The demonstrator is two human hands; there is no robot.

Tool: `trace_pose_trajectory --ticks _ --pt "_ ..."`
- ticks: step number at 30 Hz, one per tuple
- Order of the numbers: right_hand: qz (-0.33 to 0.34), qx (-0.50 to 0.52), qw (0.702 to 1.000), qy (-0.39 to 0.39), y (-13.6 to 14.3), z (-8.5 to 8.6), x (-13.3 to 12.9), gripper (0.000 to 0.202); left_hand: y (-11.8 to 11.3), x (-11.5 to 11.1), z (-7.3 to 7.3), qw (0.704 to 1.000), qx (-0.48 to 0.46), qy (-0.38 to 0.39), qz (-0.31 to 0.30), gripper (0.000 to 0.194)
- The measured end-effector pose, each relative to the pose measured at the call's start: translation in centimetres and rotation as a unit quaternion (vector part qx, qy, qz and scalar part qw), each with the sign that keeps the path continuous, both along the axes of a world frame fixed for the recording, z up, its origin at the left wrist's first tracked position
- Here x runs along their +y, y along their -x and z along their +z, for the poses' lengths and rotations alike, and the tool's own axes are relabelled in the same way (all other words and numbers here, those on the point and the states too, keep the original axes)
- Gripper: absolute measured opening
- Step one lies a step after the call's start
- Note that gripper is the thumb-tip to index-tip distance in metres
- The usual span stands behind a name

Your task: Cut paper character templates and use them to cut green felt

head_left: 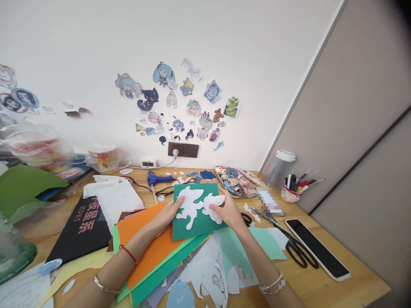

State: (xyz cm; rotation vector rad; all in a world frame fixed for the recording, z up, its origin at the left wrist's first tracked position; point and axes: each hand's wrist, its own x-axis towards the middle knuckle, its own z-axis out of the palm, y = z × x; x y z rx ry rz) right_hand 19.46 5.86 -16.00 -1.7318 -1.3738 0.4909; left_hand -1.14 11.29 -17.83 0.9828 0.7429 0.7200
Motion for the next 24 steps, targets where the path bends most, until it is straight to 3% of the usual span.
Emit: trace_pose_trajectory --ticks 5,12,20,24 --pt "0.031 -0.031 0.999 0.009 -1.0 -0.3 -0.5 0.062 0.0 0.2 -0.3 1.0 0.0 0.007 0.002 0.032" --pt "0.058 0.033 0.998 0.003 -3.0 -0.9 0.4 0.058 0.1 0.3 -0.5 1.0 0.003 0.007 -0.003 0.033" --pt "0.067 0.042 0.997 -0.007 -2.5 -0.3 1.0 0.019 0.1 0.2 -0.5 1.0 0.01 0.003 -0.004 0.03" --pt "0.082 0.053 0.995 0.012 -2.7 -0.5 1.6 0.017 0.1 0.2 -0.5 1.0 0.01 0.005 -0.004 0.03"
